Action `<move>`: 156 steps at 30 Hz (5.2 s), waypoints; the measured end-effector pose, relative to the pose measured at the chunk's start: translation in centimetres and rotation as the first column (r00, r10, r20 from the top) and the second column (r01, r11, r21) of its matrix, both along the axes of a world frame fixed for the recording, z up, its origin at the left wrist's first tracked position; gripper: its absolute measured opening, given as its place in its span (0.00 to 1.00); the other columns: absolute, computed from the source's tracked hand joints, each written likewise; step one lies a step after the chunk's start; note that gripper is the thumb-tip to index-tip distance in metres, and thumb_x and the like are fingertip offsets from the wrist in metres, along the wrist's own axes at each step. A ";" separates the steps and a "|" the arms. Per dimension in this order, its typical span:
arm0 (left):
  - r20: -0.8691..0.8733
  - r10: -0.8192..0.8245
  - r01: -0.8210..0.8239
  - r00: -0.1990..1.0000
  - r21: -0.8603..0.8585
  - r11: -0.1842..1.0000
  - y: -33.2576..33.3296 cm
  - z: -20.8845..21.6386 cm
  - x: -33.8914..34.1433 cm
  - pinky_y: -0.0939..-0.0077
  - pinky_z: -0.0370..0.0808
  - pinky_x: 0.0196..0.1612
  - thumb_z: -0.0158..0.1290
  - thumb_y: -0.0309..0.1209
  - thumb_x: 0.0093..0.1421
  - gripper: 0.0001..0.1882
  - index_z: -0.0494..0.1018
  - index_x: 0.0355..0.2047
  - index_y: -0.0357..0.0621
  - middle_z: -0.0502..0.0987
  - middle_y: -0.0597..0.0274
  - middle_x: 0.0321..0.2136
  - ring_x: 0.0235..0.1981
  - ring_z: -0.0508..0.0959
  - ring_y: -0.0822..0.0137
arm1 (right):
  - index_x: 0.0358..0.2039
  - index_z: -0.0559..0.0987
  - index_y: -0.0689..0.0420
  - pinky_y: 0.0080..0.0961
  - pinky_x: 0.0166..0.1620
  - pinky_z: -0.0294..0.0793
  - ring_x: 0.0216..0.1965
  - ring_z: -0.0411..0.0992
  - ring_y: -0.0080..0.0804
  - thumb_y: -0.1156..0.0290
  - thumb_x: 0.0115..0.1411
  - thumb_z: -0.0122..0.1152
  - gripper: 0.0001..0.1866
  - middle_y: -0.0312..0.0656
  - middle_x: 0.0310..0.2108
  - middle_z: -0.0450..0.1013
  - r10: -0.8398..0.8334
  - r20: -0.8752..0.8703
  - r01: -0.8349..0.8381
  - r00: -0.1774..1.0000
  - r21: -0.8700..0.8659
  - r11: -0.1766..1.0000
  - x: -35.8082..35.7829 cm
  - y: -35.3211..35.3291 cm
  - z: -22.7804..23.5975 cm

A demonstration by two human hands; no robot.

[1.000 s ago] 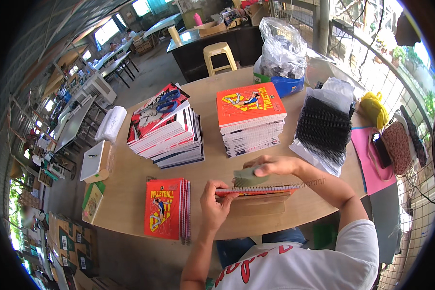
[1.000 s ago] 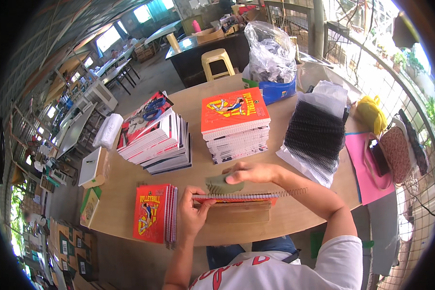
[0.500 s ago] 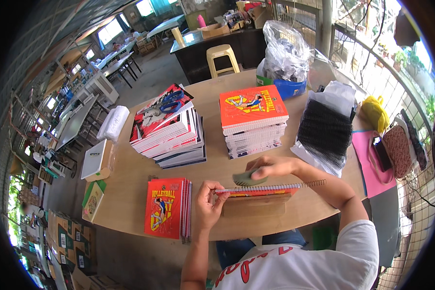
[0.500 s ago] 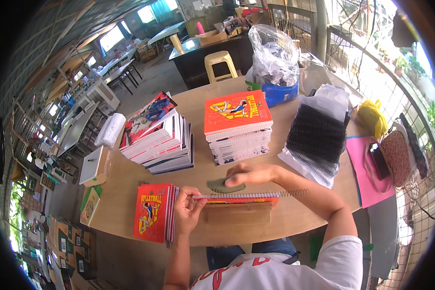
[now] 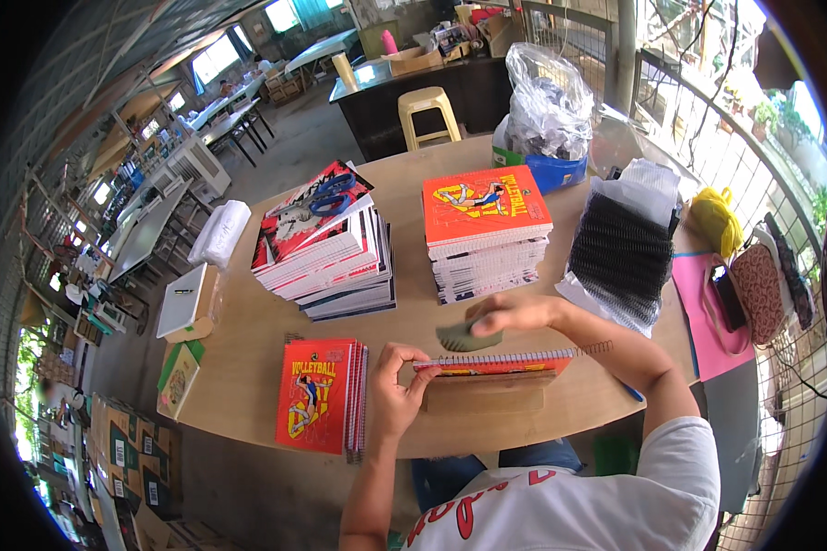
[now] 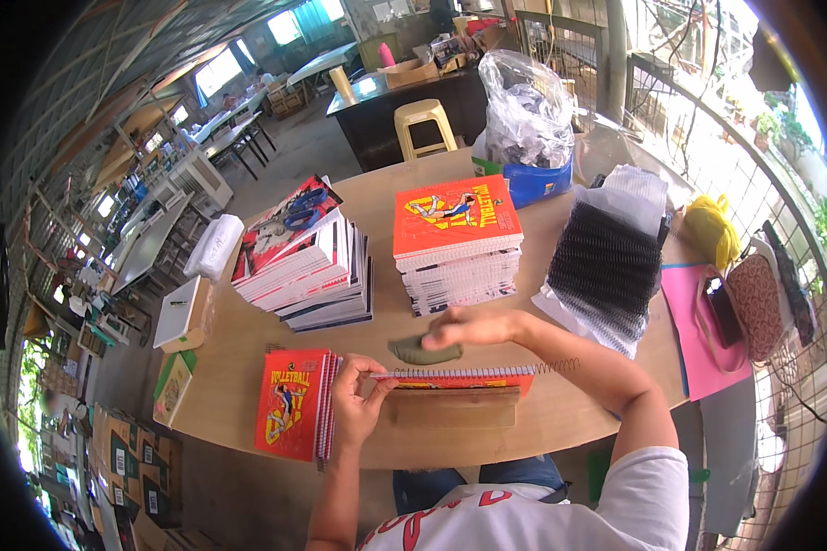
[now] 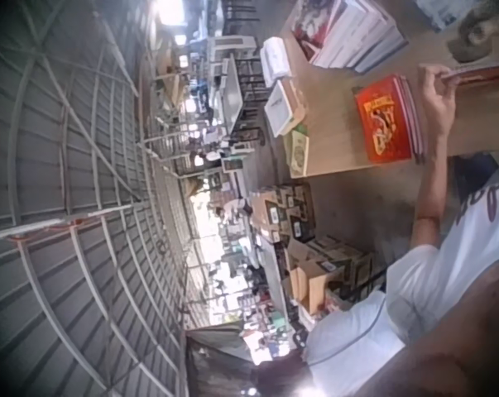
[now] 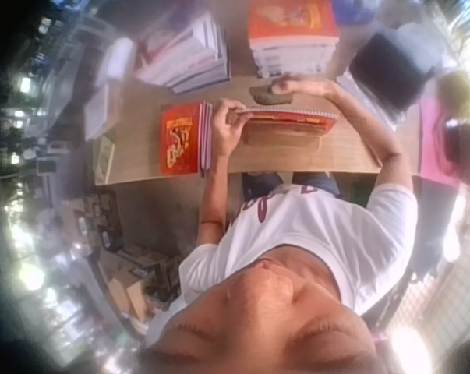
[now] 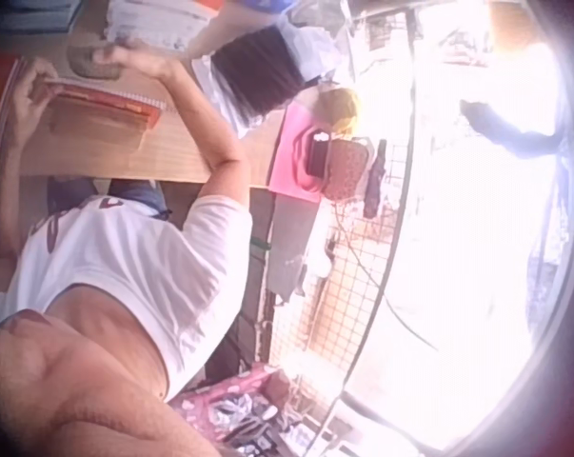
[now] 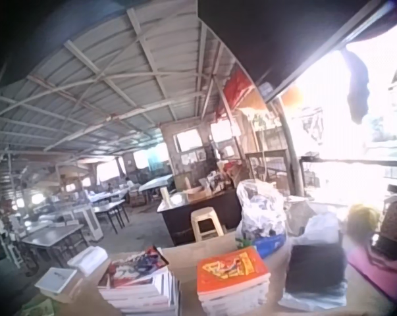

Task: The person threads plastic spiral coils through the punched holes of several notebooks and uses pliers to cut and bend the coil ends.

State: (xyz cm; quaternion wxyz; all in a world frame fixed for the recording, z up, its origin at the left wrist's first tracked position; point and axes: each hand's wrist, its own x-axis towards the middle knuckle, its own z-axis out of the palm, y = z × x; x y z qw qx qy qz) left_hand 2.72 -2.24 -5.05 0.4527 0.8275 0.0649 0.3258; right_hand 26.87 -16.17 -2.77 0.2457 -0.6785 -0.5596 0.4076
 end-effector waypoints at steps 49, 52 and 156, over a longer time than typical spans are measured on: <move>0.257 -0.158 0.233 0.953 -0.296 0.926 0.3 -2.5 0.4 0.82 0.72 0.39 0.65 0.20 0.58 0.13 0.76 0.41 0.41 0.65 0.59 0.55 0.44 0.70 0.75 | 0.64 0.67 0.63 0.54 0.65 0.62 0.63 0.59 0.64 0.60 0.53 0.73 0.41 0.62 0.62 0.60 -0.794 0.526 0.596 0.305 0.545 0.589 -8.0 -24.5 -10.4; 0.223 -0.151 0.230 0.963 -0.392 0.891 0.3 -2.6 0.2 0.75 0.72 0.49 0.65 0.24 0.58 0.12 0.75 0.40 0.42 0.68 0.56 0.56 0.52 0.70 0.69 | 0.61 0.69 0.67 0.53 0.64 0.63 0.60 0.64 0.63 0.65 0.54 0.71 0.37 0.60 0.60 0.63 -0.740 0.489 0.567 0.461 0.479 0.670 -7.1 -26.9 -10.9; 0.111 0.272 -0.292 0.956 0.258 0.921 6.9 10.0 17.6 0.77 0.75 0.36 0.61 0.21 0.61 0.13 0.64 0.33 0.35 0.80 0.56 0.28 0.30 0.81 0.67 | 0.62 0.72 0.60 0.41 0.62 0.69 0.64 0.65 0.46 0.60 0.47 0.81 0.43 0.49 0.60 0.68 -0.767 -0.174 0.531 0.618 0.811 0.244 -4.4 -12.7 0.4</move>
